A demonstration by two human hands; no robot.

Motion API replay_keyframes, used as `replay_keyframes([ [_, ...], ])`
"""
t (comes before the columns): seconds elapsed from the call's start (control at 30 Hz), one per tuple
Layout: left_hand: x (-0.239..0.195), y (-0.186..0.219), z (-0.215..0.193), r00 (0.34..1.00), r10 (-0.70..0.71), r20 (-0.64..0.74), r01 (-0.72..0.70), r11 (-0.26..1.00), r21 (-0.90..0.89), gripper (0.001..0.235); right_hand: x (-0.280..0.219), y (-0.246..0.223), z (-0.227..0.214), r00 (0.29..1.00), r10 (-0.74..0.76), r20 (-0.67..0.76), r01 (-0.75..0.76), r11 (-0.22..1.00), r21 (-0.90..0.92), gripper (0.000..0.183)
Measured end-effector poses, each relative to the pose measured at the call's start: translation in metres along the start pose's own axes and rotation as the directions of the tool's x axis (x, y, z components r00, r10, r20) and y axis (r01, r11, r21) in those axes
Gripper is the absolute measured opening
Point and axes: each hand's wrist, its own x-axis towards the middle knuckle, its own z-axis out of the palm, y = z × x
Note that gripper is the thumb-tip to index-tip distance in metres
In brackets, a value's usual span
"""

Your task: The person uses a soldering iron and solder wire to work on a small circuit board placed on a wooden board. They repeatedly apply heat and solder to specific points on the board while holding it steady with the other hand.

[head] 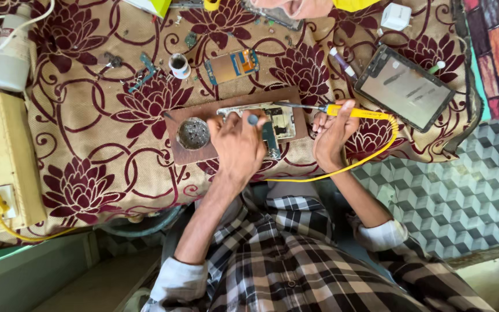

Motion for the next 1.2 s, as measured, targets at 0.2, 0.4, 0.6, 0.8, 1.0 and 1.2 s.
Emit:
replay_keyframes([
  [0.2,0.017,0.005,-0.019,0.996,0.015,-0.083,-0.026,0.992,-0.125,0.041,-0.001,-0.001,0.0,0.998,-0.016,0.058,0.018,0.999,-0.03,0.039],
  [0.4,0.017,0.005,-0.018,0.994,-0.054,-0.094,0.032,0.974,-0.225,0.065,0.0,0.001,-0.002,1.0,0.0,0.023,-0.001,0.998,0.06,0.034],
  [0.6,0.004,-0.012,0.001,0.996,-0.093,0.019,0.095,0.986,-0.14,0.053,0.002,0.006,-0.006,0.999,0.044,-0.006,-0.044,0.998,0.05,0.033],
  [0.8,-0.002,-0.017,0.012,0.969,0.076,-0.234,-0.126,0.971,-0.206,0.068,0.002,0.006,-0.006,0.999,0.011,0.036,-0.013,0.999,0.053,0.03],
  [1.0,-0.004,-0.013,0.013,0.957,0.047,-0.286,-0.091,0.986,-0.142,0.068,0.002,0.002,-0.001,0.997,-0.037,0.067,0.034,0.999,0.042,0.029],
  [1.2,-0.007,-0.014,0.013,0.968,-0.023,-0.25,-0.02,0.985,-0.169,0.071,0.001,0.0,-0.003,1.0,0.011,0.004,-0.011,1.0,0.026,0.027],
])
